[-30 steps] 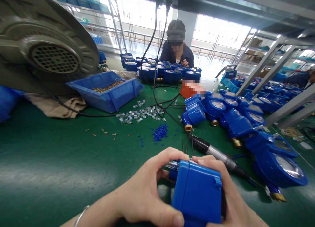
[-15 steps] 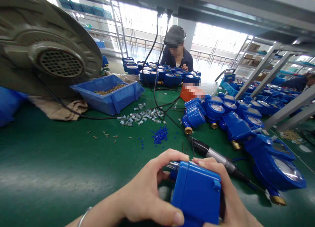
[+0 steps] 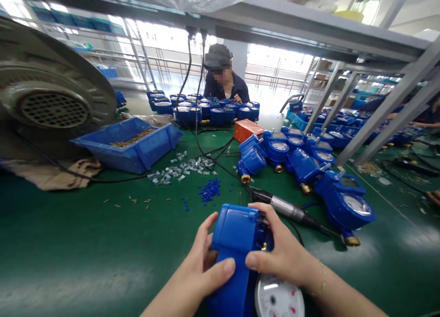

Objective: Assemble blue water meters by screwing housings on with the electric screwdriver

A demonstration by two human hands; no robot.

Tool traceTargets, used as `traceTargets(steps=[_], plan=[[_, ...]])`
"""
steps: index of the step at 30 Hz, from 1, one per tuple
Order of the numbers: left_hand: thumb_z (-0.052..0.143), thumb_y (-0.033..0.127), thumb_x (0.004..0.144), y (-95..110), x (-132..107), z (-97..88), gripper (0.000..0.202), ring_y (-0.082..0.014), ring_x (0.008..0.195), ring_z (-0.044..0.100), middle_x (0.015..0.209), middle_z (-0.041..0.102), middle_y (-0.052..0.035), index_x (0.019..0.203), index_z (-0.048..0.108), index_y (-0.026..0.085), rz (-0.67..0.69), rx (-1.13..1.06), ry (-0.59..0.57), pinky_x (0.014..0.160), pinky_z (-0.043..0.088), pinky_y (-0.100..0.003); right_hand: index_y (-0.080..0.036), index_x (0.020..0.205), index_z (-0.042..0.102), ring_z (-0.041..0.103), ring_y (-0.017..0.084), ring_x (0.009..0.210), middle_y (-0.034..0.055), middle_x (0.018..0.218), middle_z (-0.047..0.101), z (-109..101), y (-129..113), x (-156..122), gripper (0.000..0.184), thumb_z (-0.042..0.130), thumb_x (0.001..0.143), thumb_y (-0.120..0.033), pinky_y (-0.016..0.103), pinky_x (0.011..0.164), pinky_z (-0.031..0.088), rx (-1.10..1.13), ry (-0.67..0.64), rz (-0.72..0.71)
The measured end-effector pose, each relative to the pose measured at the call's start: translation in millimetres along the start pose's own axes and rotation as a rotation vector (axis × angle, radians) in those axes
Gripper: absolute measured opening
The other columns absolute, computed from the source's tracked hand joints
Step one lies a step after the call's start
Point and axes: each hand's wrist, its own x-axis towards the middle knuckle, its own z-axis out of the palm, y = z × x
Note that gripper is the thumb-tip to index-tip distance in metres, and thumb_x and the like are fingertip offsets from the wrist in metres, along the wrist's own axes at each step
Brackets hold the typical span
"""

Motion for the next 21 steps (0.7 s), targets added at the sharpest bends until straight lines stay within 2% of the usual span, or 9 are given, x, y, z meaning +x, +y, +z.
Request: traceTargets(steps=[3,7,10,11,13,15,17,18,21], plan=[[0.086,0.046,0.064,-4,-13,10.9,0.105,-0.0399,0.123,0.058,0.138,0.058,-0.0147,0.149,0.026,0.03,0.03,-0.008,-0.001,0.105,0.045,-0.052,-0.026,0.141,0.04,0.05,0.029,0.125,0.0103,0.138,0.048,0,-8,0,0.091,0.078,0.069,-0.066,0.048,0.11,0.041,-0.114,0.006,-0.034],[0.088,0.037,0.063,-5,-16,17.0,0.105,-0.0376,0.12,0.061,0.133,0.061,-0.0133,0.148,0.026,0.031,0.045,-0.067,0.117,0.107,0.043,-0.052,-0.028,0.142,0.04,0.038,0.029,0.139,0.0086,0.147,0.04,-9,-5,-24,0.081,0.072,0.077,-0.064,0.048,0.12,0.029,-0.16,0.088,-0.092],[0.087,0.036,0.065,-15,-14,14.5,0.099,-0.0363,0.126,0.057,0.137,0.058,-0.0116,0.146,0.03,0.031,0.03,-0.101,0.235,0.11,0.04,-0.052,-0.03,0.146,0.034,0.029,0.031,0.146,0.0088,0.154,0.031,-3,25,-62,0.083,0.066,0.08,-0.069,0.05,0.123,0.023,-0.157,0.225,-0.108],[0.086,0.037,0.066,-20,-14,13.1,0.096,-0.0362,0.128,0.054,0.139,0.057,-0.0104,0.145,0.031,0.032,0.028,-0.107,0.261,0.112,0.039,-0.052,-0.03,0.148,0.03,0.028,0.034,0.146,0.0104,0.155,0.028,5,40,-75,0.091,0.067,0.076,-0.073,0.053,0.123,0.024,-0.142,0.251,-0.095],[0.085,0.039,0.067,-32,-15,10.8,0.094,-0.0363,0.132,0.051,0.141,0.055,-0.0079,0.144,0.033,0.035,0.039,-0.12,0.29,0.114,0.037,-0.052,-0.03,0.15,0.025,0.029,0.044,0.144,0.0148,0.155,0.026,26,68,-97,0.116,0.077,0.057,-0.079,0.062,0.117,0.03,-0.166,0.339,-0.126],[0.086,0.042,0.066,-43,-17,9.8,0.094,-0.0366,0.135,0.048,0.142,0.054,-0.006,0.144,0.034,0.037,0.069,-0.141,0.293,0.115,0.035,-0.051,-0.034,0.152,0.015,0.025,0.048,0.144,0.017,0.158,0.018,48,87,-110,0.129,0.09,0.051,-0.063,0.065,0.112,0.036,-0.284,0.4,-0.131],[0.087,0.045,0.064,-52,-19,9.9,0.094,-0.0366,0.137,0.046,0.142,0.055,-0.0059,0.142,0.036,0.036,0.099,-0.151,0.284,0.118,0.031,-0.051,-0.035,0.153,0.008,0.02,0.049,0.146,0.0179,0.16,0.009,62,90,-112,0.137,0.096,0.049,-0.044,0.067,0.112,0.034,-0.371,0.474,-0.102],[0.087,0.046,0.063,-55,-20,10.2,0.094,-0.0364,0.137,0.046,0.141,0.056,-0.0061,0.141,0.037,0.035,0.106,-0.148,0.279,0.119,0.03,-0.05,-0.035,0.153,0.008,0.02,0.047,0.147,0.0175,0.16,0.01,64,87,-111,0.135,0.096,0.051,-0.035,0.067,0.113,0.033,-0.382,0.499,-0.067],[0.09,0.042,0.059,-61,-22,10.6,0.092,-0.0362,0.131,0.053,0.134,0.062,-0.0063,0.138,0.043,0.032,0.1,-0.108,0.306,0.117,0.034,-0.051,-0.031,0.15,0.028,0.029,0.041,0.145,0.0151,0.155,0.028,55,70,-103,0.112,0.087,0.057,-0.017,0.064,0.117,0.03,-0.312,0.47,0.023]])
